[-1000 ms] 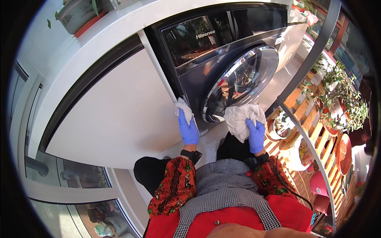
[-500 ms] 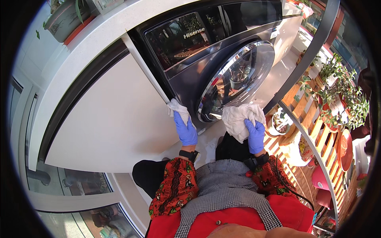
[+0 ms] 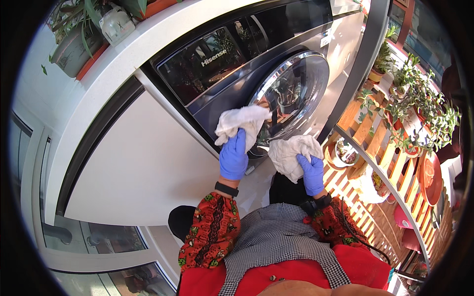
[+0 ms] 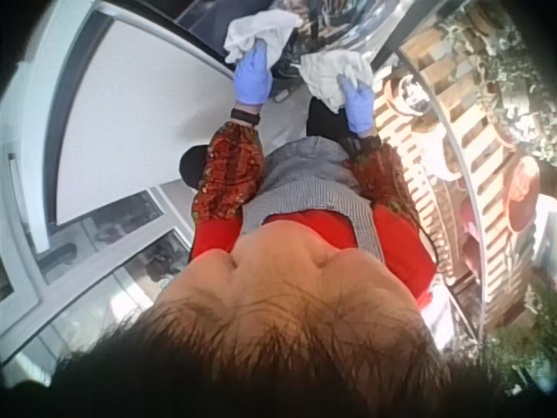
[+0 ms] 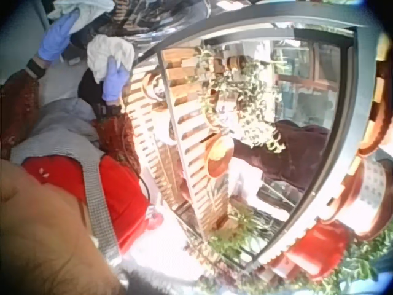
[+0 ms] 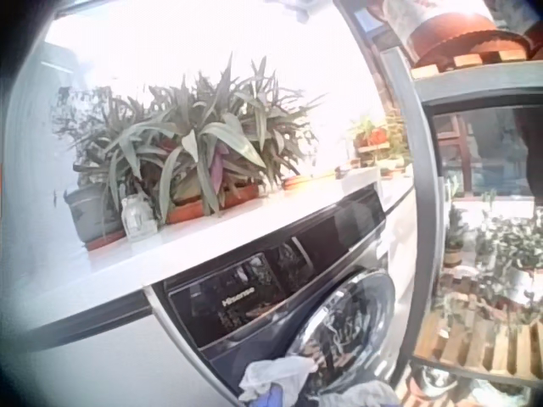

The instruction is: The person wipes the exterior of a front-loading washing machine and the adjacent countertop using a white cloth. They clean the glass door, control panel, and surrounding surfaces in a repetitive wiping motion.

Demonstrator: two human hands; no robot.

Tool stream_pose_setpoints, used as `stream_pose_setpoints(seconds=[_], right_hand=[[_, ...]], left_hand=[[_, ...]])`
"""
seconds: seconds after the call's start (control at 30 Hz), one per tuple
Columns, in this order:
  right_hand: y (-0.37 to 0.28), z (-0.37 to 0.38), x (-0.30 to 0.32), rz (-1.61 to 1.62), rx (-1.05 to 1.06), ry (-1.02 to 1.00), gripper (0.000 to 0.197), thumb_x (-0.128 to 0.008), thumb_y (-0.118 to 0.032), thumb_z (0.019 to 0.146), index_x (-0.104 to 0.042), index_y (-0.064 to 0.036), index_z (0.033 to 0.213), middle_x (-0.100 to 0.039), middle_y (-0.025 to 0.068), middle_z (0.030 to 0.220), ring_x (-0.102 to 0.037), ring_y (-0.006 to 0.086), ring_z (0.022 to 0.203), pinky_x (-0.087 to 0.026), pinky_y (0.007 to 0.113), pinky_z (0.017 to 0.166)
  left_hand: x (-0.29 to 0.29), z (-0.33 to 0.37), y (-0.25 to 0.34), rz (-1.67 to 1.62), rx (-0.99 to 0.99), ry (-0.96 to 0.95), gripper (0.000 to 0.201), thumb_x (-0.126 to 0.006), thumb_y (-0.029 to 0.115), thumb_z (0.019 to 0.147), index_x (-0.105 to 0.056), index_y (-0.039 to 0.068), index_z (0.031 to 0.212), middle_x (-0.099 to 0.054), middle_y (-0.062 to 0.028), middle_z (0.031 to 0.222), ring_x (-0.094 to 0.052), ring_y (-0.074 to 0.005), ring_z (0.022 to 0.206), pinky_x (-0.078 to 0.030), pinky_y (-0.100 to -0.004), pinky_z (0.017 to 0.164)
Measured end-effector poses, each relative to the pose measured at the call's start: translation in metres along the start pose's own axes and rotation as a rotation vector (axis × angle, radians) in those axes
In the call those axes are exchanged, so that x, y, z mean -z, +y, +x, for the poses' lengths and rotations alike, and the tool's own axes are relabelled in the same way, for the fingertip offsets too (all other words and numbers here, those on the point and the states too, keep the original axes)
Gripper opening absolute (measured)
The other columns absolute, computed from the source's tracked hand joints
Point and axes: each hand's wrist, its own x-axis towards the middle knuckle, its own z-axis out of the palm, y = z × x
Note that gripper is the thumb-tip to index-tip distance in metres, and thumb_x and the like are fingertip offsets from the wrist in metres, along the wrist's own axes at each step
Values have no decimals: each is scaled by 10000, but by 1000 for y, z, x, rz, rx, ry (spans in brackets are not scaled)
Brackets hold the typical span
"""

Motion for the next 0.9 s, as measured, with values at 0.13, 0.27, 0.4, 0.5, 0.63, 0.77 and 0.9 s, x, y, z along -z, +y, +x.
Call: stream_pose_setpoints(seconds=[0.13,0.27,0.4,0.5,0.63,0.77,0.9], right_hand=[[9,6,11,48,-143,-51,195,-689,-136,945,-736,16,1058,-727,21,955,-654,93,881,-522,252,783],[17,9,15,1,-105,-71,146,-709,-131,929,-761,4,911,-716,-2,836,-616,54,785,-504,245,697],[16,7,11,-19,-185,-50,148,-710,-123,924,-759,15,936,-720,-7,853,-616,46,797,-507,240,714],[10,4,11,-54,-91,-33,153,-704,-121,927,-757,22,919,-720,-7,847,-622,52,819,-511,242,737],[1,4,15,78,-57,19,183,-687,-101,936,-725,15,1072,-720,5,949,-641,81,893,-525,261,785],[-2,8,17,73,-161,7,212,-683,-93,937,-705,-3,1128,-713,11,1023,-641,87,950,-523,259,816],[1,10,14,51,-51,-29,233,-684,-97,937,-692,-7,1152,-706,13,1039,-637,91,962,-521,260,834]], left_hand=[[-14,-42,6,-77,20,190,609,-660,35,787,-502,-27,1372,-576,-262,1293,-577,-474,1133,-479,-492,970],[-12,36,20,-94,43,170,601,-665,42,786,-503,-23,1361,-579,-258,1286,-585,-460,1123,-476,-491,969],[-9,119,37,-57,-43,21,547,-638,49,801,-517,4,1332,-595,-223,1230,-604,-406,1092,-505,-444,937],[-1,103,26,56,-87,-73,560,-645,31,790,-521,13,1335,-596,-221,1229,-601,-403,1107,-502,-454,949],[27,13,-4,138,-138,-17,438,-601,29,767,-600,31,1205,-650,-194,1078,-645,-383,975,-543,-460,828],[62,-6,-19,247,-236,-41,382,-641,47,733,-618,46,1115,-650,-198,1077,-643,-381,974,-526,-504,855],[95,50,-33,384,-111,114,390,-671,72,711,-630,65,1099,-645,-174,1123,-629,-386,1046,-494,-529,888]])
